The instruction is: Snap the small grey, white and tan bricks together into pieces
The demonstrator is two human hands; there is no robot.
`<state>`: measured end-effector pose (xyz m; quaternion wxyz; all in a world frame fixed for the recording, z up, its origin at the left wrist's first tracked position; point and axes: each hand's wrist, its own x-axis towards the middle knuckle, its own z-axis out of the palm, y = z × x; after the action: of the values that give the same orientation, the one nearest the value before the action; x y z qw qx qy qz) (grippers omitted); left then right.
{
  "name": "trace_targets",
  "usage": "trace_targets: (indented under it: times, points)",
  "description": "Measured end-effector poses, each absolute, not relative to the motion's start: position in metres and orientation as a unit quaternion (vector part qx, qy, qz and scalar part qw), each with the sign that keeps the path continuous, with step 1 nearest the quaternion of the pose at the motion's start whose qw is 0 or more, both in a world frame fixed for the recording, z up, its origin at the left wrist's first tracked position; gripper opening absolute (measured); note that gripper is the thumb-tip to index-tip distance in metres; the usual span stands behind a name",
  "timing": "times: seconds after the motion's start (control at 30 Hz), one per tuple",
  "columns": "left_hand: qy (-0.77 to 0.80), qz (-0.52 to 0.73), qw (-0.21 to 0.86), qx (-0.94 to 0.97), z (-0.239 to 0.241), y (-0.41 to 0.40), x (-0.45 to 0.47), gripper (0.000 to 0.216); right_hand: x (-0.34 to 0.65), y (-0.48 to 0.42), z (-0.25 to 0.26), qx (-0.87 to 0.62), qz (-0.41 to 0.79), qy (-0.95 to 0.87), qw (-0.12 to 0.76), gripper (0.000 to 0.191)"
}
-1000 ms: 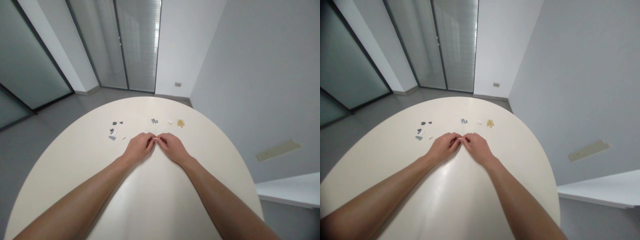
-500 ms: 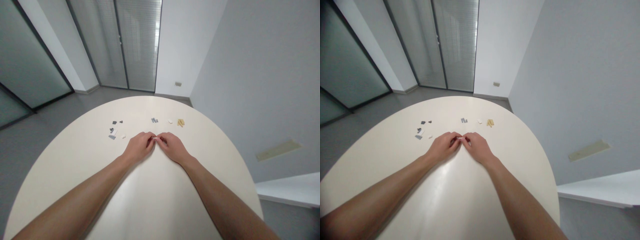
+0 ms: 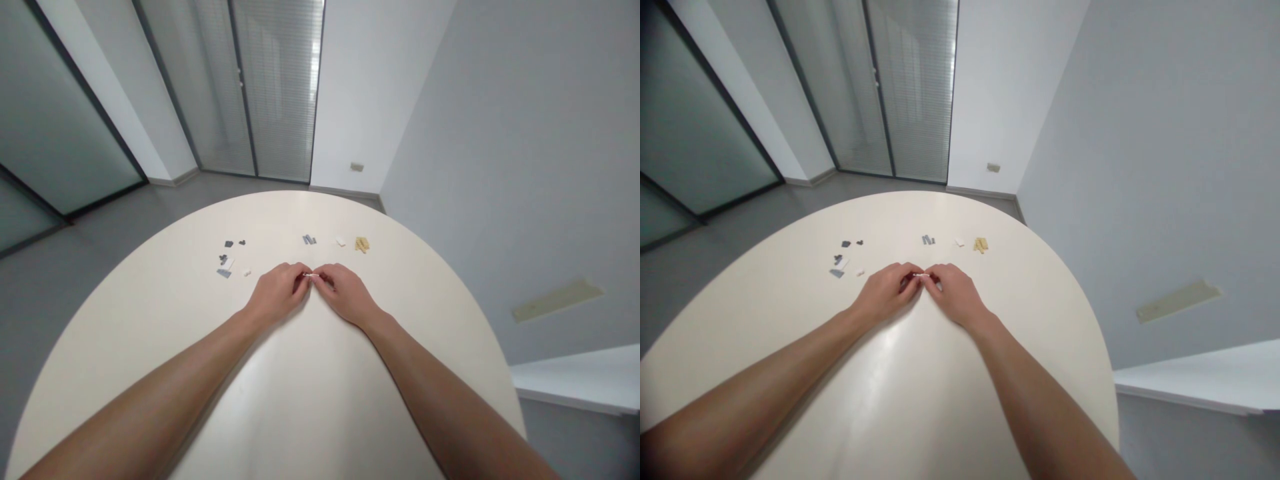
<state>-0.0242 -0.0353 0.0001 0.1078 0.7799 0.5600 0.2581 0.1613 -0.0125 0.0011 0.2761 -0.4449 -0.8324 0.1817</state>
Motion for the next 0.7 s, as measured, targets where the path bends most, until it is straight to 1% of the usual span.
trace_targets:
  times: [0.7]
  points:
    - [0.558, 0.257, 0.107, 0.782, -0.0011, -0.0344, -0.0240, 0.025, 0.1617, -0.0115, -0.0010, -0.443, 0.177, -0.836, 0.270, 0.021]
